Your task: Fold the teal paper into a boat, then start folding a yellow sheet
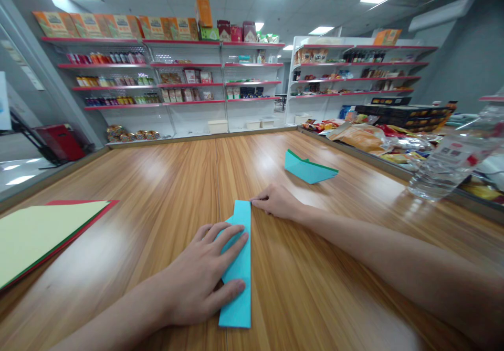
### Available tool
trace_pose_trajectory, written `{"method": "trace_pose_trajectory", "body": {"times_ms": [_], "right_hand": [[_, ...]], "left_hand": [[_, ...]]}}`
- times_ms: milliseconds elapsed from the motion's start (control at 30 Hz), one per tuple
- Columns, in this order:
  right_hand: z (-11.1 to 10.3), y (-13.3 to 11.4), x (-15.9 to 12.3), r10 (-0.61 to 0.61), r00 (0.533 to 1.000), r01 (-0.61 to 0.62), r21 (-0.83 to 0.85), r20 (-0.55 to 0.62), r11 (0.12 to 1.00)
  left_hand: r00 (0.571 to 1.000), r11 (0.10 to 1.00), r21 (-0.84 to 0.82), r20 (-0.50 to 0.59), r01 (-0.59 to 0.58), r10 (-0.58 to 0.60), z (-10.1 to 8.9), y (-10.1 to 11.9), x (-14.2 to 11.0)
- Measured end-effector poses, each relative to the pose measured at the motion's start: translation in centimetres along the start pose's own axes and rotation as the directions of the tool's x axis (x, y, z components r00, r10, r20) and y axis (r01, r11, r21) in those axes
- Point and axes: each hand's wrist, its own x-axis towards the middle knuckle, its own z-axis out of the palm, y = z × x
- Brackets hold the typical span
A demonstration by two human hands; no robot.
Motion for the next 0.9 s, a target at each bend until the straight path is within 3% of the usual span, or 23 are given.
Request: {"method": "trace_pose_trajectory", "body": {"times_ms": [233, 500, 700, 900], "right_hand": [[0.9, -0.5, -0.5, -0.055, 0.998, 0.055, 0.005, -0.037, 0.998], [0.5, -2.0, -1.4, -0.177, 0.973, 0.167, 0.076, 0.15, 0.983], [0.5, -3.1, -2.9, -0.381, 0.865, 0.297, 0.279, 0.328, 0.913], [1.1, -4.1, -3.6, -0.487, 0.798, 0.365, 0.358, 0.354, 0.859]], "left_hand": [[0.999, 0.999, 0.031, 0.031, 0.02, -0.021, 0.1, 0.1, 0.2], [0.998, 0.998, 0.049, 0.05, 0.033, -0.035, 0.0, 0.3, 0.2], [0.997, 0.997, 0.06, 0.066, 0.039, -0.043, 0.0, 0.3, 0.2], [0.996, 0.992, 0.12, 0.072, 0.047, -0.056, 0.0, 0.4, 0.4]]}}
